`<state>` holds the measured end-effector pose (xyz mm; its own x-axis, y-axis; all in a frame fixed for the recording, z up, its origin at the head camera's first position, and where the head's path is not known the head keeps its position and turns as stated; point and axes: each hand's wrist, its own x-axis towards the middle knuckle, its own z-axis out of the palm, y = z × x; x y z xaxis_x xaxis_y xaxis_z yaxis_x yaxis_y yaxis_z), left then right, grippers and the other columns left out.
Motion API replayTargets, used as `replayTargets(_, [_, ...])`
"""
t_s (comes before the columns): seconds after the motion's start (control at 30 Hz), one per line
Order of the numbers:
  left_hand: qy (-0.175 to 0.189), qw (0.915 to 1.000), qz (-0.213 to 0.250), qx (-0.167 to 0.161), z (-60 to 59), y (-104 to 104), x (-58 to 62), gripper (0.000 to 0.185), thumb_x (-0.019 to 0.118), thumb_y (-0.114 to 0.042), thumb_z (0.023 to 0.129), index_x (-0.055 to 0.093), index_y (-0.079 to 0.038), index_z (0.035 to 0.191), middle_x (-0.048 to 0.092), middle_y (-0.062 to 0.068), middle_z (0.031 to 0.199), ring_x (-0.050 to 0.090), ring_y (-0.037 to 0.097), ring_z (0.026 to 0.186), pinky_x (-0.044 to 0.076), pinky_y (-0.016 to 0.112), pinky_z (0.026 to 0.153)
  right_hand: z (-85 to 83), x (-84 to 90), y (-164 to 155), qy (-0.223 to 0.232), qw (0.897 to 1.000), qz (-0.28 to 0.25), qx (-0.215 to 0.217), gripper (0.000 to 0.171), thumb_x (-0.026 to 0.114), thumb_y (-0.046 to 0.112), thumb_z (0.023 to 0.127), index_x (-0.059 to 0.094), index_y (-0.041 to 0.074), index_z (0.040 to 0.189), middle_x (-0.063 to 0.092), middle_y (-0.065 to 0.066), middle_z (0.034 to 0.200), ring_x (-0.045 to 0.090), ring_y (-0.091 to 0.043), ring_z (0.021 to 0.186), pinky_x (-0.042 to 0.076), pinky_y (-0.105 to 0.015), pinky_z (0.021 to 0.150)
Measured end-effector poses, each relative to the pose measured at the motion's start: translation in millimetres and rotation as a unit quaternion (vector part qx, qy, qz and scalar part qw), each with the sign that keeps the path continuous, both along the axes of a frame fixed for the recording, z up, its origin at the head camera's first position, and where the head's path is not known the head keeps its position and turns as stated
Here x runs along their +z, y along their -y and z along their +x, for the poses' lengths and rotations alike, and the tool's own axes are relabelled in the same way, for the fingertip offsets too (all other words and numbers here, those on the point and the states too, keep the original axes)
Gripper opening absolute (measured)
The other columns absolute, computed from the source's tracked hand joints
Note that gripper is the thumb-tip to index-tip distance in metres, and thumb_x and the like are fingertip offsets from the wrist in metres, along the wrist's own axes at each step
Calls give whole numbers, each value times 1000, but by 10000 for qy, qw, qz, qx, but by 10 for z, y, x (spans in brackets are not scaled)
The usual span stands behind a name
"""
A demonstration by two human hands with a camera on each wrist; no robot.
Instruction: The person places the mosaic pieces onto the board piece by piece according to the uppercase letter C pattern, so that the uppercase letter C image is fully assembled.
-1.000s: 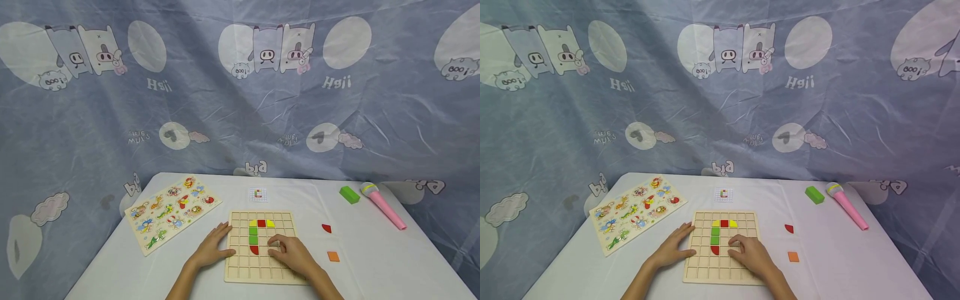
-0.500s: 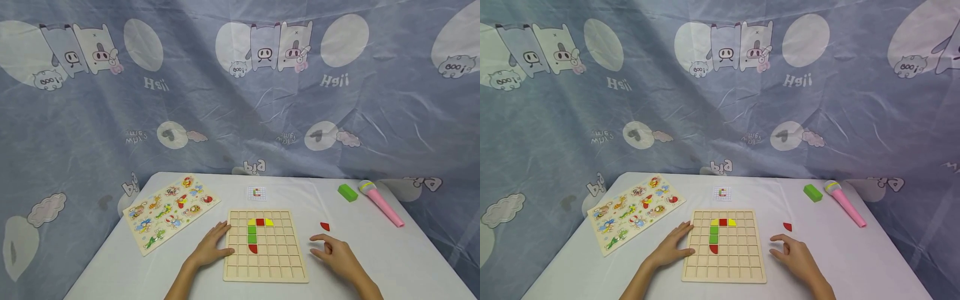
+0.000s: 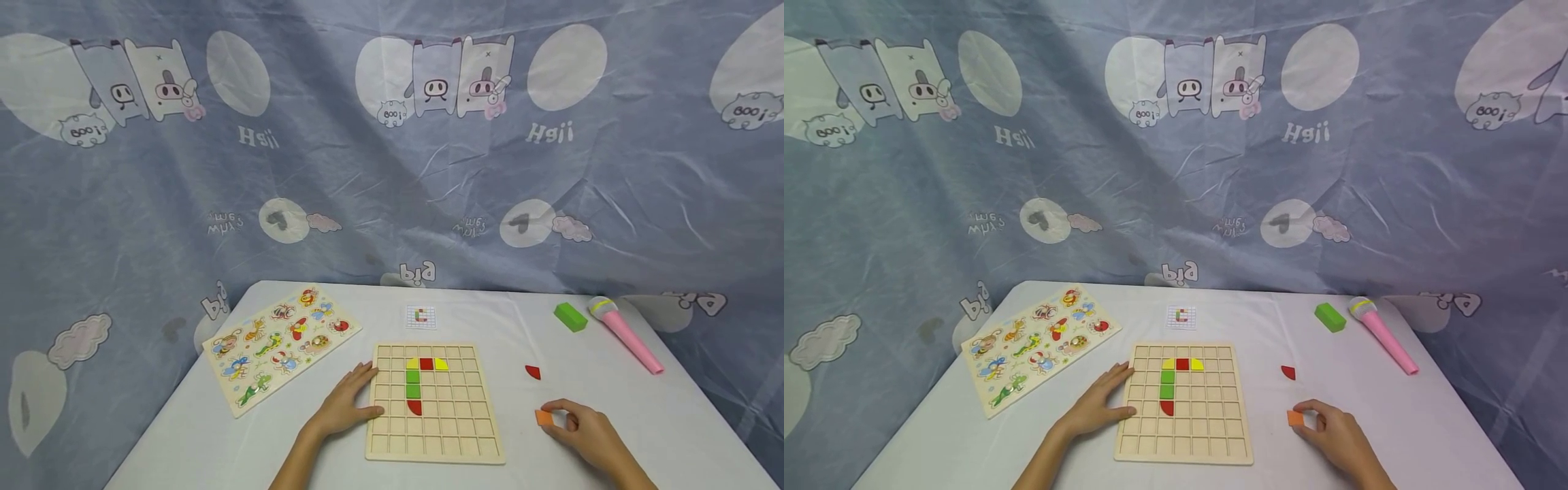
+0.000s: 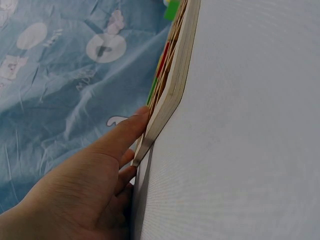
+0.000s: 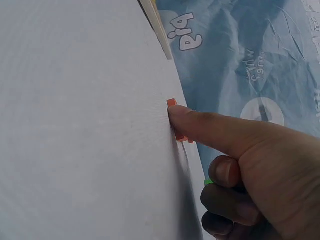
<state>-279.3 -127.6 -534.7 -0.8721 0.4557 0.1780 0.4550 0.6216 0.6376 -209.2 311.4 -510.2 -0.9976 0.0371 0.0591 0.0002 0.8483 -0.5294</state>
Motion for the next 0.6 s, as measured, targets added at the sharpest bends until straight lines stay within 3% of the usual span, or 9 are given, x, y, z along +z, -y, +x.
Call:
replayTargets(0.3, [-90, 10000, -26, 26, -8, -6, -18, 79, 64, -51, 75, 36, -13, 138, 27, 7, 146, 18, 31, 135, 18, 54, 106, -17, -79, -52, -525, 9981, 260, -181, 36, 68, 47, 73, 66, 19, 95, 38, 6, 52, 28, -3, 44, 23, -18, 40])
replayTargets(0.6, [3, 10000, -41, 52, -5, -2, -23, 80, 64, -52, 74, 34, -14, 139, 26, 7, 146, 17, 29, 136, 17, 52, 108, -26, -74, 11, -713, 9970, 100, -285, 36, 68, 49, 72, 66, 20, 93, 36, 5, 51, 28, -4, 44, 22, -19, 40])
